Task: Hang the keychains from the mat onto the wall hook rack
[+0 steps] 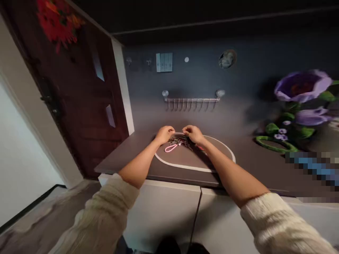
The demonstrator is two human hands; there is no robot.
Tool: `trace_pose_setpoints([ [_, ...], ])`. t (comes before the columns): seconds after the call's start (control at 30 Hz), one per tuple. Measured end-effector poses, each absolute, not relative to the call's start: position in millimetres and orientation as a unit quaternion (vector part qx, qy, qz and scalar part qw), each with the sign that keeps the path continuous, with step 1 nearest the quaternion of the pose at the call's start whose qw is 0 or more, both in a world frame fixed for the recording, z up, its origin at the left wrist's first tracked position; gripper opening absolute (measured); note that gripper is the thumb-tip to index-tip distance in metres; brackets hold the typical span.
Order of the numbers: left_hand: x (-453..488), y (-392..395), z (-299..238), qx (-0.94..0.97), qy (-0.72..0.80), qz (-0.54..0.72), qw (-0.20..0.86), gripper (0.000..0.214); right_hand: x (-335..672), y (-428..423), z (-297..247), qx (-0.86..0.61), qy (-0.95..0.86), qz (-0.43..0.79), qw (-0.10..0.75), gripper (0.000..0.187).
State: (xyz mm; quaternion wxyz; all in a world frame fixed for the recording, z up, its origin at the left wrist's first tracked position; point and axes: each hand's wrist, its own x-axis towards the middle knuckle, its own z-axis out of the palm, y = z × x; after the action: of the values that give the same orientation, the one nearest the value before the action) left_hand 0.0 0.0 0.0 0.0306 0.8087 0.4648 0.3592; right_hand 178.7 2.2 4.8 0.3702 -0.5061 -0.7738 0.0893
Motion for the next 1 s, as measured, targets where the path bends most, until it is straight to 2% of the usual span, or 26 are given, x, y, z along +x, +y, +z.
trace_pose_setpoints([
  [0.2,2,6,-10,0.853,0.428,0.298,-0.003,0.02,181,1,-5,-0.508,-0.81,0.002,0.293,0.016],
  [0.4,2,12,-17,0.874,0.408,0.265,-0.002,0.021,184,1,-6,-0.522,-0.813,-0.038,0.256,0.018],
  [0.73,7,11,-21,0.877,0.419,0.233,-0.001,0.02,185,-2,-9,-0.559,-0.786,-0.013,0.262,0.019],
  [1.0,6,10,-20,0.868,0.451,0.201,0.039,0.021,183,-4,-10,-0.563,-0.784,-0.001,0.263,0.019],
])
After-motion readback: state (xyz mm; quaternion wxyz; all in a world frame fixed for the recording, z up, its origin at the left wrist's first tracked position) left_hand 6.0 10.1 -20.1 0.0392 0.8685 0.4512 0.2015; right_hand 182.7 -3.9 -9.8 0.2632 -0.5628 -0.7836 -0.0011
